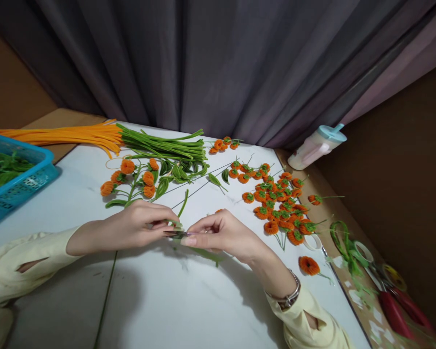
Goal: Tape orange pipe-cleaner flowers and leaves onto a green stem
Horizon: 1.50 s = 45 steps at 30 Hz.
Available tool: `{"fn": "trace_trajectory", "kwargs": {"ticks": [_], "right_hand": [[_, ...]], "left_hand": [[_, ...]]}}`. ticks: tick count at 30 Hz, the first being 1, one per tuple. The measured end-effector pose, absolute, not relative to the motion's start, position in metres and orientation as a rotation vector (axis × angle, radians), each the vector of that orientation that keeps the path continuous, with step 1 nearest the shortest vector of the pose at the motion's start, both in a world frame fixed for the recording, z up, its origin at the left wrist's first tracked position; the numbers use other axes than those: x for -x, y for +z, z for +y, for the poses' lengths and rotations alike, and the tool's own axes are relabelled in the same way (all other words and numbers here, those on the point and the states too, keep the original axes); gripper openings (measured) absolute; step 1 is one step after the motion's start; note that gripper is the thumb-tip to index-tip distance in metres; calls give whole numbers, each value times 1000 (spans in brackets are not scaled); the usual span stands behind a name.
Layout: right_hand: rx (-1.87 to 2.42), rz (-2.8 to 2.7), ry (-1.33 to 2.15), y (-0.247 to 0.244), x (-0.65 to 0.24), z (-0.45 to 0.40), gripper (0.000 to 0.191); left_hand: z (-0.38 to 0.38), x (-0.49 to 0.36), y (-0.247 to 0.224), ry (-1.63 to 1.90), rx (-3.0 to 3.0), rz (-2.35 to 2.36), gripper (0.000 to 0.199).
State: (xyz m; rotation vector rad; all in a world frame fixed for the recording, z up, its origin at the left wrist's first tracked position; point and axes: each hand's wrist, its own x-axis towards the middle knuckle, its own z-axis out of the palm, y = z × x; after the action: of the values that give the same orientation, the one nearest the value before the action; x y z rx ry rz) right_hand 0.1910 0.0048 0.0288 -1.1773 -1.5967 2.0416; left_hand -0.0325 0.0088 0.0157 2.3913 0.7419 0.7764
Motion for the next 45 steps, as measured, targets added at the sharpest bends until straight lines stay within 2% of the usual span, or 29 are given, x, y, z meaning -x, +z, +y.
{"fn": "trace_trajectory", "kwargs": {"ticks": [3, 5, 9, 14, 18, 22, 27, 30, 32, 34, 37, 41, 45], "right_hand": [[1259, -1794, 1966, 27, -202, 8, 36], [1354, -1940, 1839, 22, -210, 11, 36], [1521, -2165, 1385, -1, -223, 13, 39], [1432, -2403, 930, -22, -225, 8, 34], [1428, -2513, 715, -27, -220, 4, 30], [1416, -2619, 476, -30, -214, 0, 36], [1322, -2716, 79, -37, -209, 1, 40], [1271, -2709, -54, -39, -209, 2, 36], [1226, -2689, -15, -35, -208, 2, 34], [1191, -2600, 192, -27, -206, 2, 31], [1192, -2281, 829, -6, -198, 3, 31], [1027, -1777, 1790, 17, -187, 11, 39], [836, -1438, 2137, 21, -182, 17, 30]], "left_hand": [[12, 33, 15, 680, -2324, 877, 15], [14, 33, 16, 593, -2272, 945, 22], [14, 34, 18, 507, -2273, 981, 35], [11, 34, 23, 505, -2347, 980, 41], [13, 35, 24, 410, -2350, 988, 60], [15, 36, 21, 341, -2383, 962, 78], [15, 36, 21, 362, -2411, 886, 46], [14, 37, 21, 371, -2466, 885, 42], [12, 37, 23, 370, -2492, 898, 41], [10, 36, 24, 359, -2475, 940, 38], [5, 36, 26, 343, -2435, 1000, 29], [3, 36, 26, 399, -2489, 970, 17], [5, 37, 23, 497, -2606, 893, 16]]}}
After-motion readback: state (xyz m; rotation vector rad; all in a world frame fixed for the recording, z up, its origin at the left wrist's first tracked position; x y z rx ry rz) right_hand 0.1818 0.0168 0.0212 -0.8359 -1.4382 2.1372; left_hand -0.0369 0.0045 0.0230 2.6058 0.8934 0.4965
